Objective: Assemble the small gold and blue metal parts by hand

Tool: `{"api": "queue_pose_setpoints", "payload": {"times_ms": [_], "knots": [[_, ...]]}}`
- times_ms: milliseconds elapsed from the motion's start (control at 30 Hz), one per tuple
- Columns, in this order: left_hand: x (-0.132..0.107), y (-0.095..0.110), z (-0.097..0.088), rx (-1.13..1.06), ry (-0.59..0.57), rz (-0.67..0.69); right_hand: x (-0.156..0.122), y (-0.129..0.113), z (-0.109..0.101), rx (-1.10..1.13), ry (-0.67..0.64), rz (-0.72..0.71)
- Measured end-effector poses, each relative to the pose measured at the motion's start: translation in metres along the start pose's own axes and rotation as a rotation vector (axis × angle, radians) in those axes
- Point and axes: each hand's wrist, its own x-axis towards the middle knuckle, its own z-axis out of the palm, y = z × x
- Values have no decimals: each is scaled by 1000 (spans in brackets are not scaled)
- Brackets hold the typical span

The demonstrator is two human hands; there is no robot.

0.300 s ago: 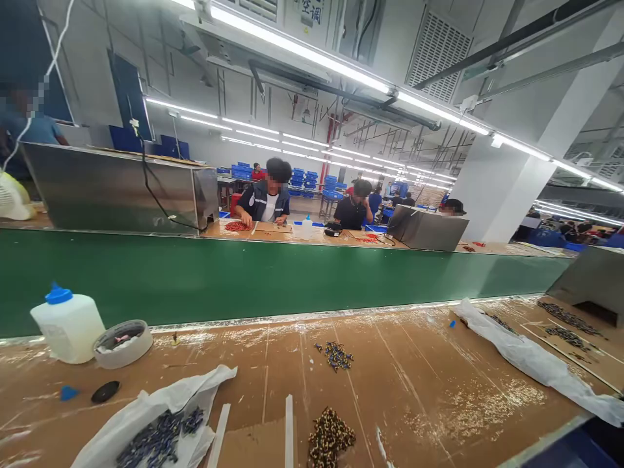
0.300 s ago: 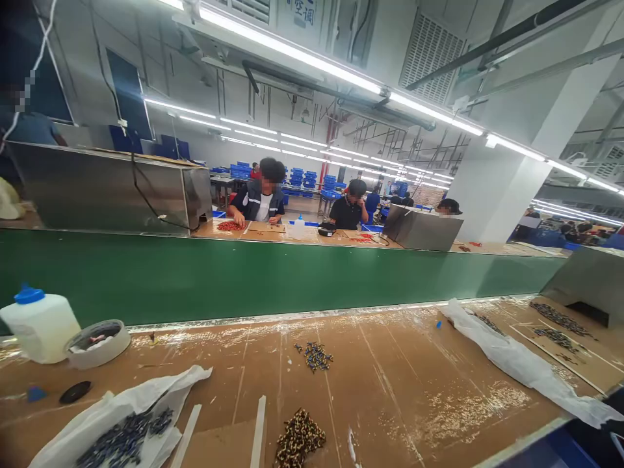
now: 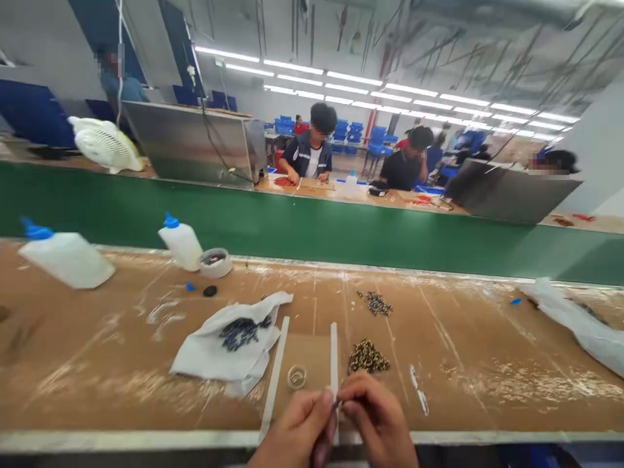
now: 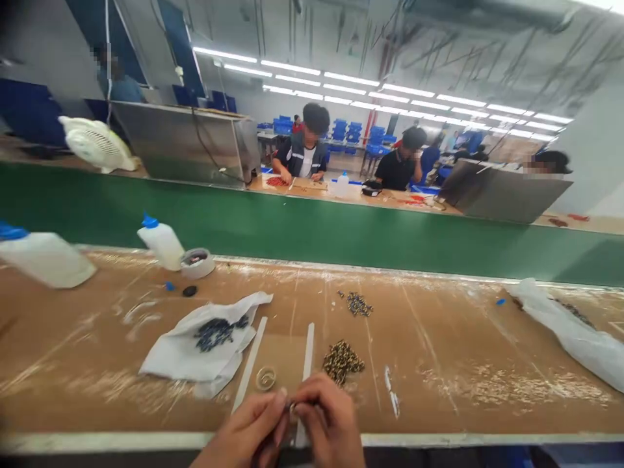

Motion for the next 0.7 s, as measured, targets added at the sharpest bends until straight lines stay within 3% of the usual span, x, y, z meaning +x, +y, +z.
{"api": "queue_pose_setpoints", "payload": {"times_ms": [33,100,333,533,700], "knots": [[0,1,3,-40,-71,-2,-3,-5,0,4,21,85],[-2,5,6,-2,-81,54,-7,-15,-3,19,53,210],[-10,17,4,570,14,443,-12,-25,-7,94,132,383],[-4,14,1,635,29,578,-14,-27,-6,98,122,376],[-2,12,-2,611,-28,605,-12,-32,-8,108,26,290]]}}
